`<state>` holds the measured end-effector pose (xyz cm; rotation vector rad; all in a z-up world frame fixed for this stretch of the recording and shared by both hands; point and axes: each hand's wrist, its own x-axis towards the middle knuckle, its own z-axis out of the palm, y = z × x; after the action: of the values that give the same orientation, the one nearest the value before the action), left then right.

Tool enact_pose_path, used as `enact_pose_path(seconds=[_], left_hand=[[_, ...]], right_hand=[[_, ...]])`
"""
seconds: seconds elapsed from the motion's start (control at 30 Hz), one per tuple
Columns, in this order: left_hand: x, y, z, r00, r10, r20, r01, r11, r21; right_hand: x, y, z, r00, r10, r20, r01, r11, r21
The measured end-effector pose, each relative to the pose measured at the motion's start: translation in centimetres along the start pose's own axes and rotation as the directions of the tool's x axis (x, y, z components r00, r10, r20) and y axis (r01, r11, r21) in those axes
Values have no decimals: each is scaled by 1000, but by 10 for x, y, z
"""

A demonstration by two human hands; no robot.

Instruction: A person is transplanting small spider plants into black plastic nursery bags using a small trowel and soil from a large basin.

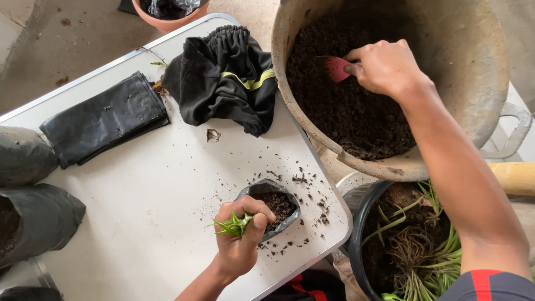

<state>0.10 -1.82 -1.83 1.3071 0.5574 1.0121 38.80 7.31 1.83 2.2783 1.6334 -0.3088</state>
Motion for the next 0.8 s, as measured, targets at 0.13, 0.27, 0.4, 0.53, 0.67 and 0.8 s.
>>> enact_pose_path(seconds=[0.13, 0.27, 0.4, 0.53, 0.67, 0.8], left_hand=[[0, 0, 0, 1000, 21, -8, -21, 1000, 23], [1, 0, 1, 1000, 18, 0, -18, 1000, -18], [-2, -8, -1, 1000, 1, -3, -1, 1000, -9], [2, -5, 1, 1000, 23, 20, -22, 998, -53], [2, -16, 1, 995, 92, 40, -90, 994, -60], [7, -10, 2, 993, 113, 16, -113, 994, -17]], right_hand=[[4, 3, 7, 982, -39, -182, 25, 997, -77], [7, 12, 5, 980, -31, -195, 24, 999, -38], [-6, 18, -10, 996, 85, -5, -80, 954, 288], [-26, 23, -20, 1000, 29, -5, -19, 756, 655], [-37, 36, -16, 996, -32, -86, 81, 735, 673], [-61, 38, -18, 976, -33, -216, 160, 781, 604]])
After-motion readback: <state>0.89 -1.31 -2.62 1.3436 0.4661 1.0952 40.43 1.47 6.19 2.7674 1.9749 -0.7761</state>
